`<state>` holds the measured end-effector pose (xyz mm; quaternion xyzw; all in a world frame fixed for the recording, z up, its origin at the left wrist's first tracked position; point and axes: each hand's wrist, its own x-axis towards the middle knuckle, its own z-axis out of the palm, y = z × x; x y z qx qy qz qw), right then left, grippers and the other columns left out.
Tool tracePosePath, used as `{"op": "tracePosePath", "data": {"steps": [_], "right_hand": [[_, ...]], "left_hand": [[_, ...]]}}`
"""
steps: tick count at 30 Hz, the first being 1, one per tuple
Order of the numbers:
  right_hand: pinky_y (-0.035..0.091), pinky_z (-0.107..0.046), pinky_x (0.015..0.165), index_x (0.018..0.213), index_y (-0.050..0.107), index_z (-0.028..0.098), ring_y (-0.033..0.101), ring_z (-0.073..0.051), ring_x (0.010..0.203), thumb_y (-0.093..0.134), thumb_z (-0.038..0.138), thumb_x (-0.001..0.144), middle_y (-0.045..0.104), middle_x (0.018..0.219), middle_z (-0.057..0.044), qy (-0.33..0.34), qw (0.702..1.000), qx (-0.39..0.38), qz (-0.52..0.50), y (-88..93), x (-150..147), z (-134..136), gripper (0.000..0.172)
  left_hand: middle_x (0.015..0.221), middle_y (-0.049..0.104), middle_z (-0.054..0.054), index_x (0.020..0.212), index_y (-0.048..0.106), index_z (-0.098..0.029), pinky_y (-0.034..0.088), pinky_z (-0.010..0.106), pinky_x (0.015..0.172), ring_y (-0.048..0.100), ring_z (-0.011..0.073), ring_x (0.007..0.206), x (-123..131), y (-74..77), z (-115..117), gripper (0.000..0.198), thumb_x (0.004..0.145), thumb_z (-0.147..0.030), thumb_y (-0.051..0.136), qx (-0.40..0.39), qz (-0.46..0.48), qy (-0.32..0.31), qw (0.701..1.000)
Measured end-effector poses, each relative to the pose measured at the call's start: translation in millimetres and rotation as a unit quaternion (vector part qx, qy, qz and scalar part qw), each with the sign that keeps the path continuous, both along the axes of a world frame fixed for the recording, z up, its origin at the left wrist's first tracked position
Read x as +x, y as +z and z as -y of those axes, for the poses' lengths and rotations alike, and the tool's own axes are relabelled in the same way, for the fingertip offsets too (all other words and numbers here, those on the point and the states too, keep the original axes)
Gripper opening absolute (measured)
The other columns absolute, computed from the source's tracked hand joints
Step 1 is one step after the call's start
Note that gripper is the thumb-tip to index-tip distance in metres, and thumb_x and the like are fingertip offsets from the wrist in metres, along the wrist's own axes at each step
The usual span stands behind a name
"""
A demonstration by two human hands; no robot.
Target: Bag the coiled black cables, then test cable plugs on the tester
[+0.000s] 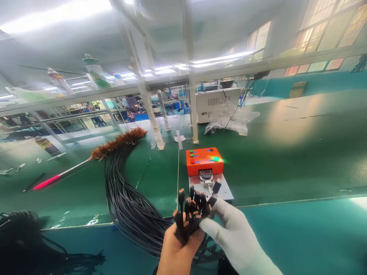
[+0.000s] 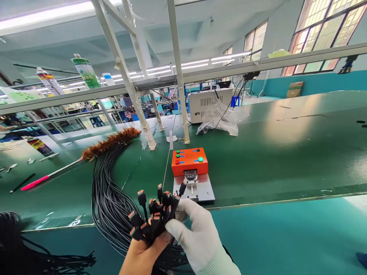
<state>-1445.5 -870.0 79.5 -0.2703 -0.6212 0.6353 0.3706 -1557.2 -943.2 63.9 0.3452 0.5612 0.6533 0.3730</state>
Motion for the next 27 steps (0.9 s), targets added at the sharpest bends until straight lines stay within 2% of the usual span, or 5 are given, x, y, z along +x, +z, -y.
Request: {"op": "tracePosePath", "data": {"steps": [8,12,16,19,27], "right_hand": [[0.042,-0.023,0.059,0.086,0.063,0.019,0.048,-0.011,0.057,0.062,0.019,0.072,0.057,0.063,0.003,0.028,0.999,-0.036,-0.03,1.2,-1.3,7.2,0.014],[0.036,-0.021,0.048,0.078,0.059,0.017,0.045,-0.009,0.049,0.064,0.033,0.072,0.056,0.058,0.003,0.071,0.993,-0.074,-0.063,-4.6,1.7,11.1,0.018],[0.041,-0.025,0.055,0.096,0.059,0.018,0.051,-0.013,0.055,0.056,0.048,0.077,0.057,0.057,0.001,-0.032,0.995,-0.056,-0.072,-5.8,3.1,14.5,0.036],[0.038,-0.023,0.053,0.077,0.059,0.019,0.046,-0.012,0.052,0.052,0.049,0.079,0.053,0.051,0.002,-0.123,0.992,-0.032,-0.015,-3.8,4.8,13.6,0.031],[0.026,-0.02,0.036,0.059,0.046,0.02,0.036,-0.007,0.03,0.047,0.036,0.077,0.052,0.037,0.004,-0.1,0.976,-0.166,0.099,-44.5,4.0,-13.3,0.024]], "left_hand": [[0.101,0.069,0.004,0.1,0.071,-0.025,0.042,0.037,0.091,0.06,0.0243,0.095,-6.2,27.9,3.1,0.037,0.063,-0.028,0.075,-0.037,-0.002,-0.104,0.994],[0.077,0.067,0.003,0.08,0.072,-0.018,0.046,0.029,0.077,0.058,0.0184,0.077,-12.3,25.0,8.6,0.02,0.066,-0.032,0.073,-0.036,0.038,-0.157,0.986],[0.06,0.055,-0.002,0.079,0.067,-0.017,0.041,0.025,0.061,0.048,0.0113,0.057,-18.6,1.8,11.2,0.021,0.07,-0.036,0.07,0.023,0.07,-0.114,0.991],[0.06,0.052,-0.001,0.079,0.066,-0.017,0.037,0.023,0.059,0.045,0.0102,0.057,-16.0,-6.0,14.3,0.023,0.073,-0.039,0.067,0.049,0.041,-0.077,0.995],[0.067,0.063,0.001,0.089,0.071,-0.021,0.042,0.024,0.063,0.054,0.0116,0.061,-6.2,-2.0,21.6,0.025,0.069,-0.037,0.071,0.051,0.033,-0.018,0.998]]}}
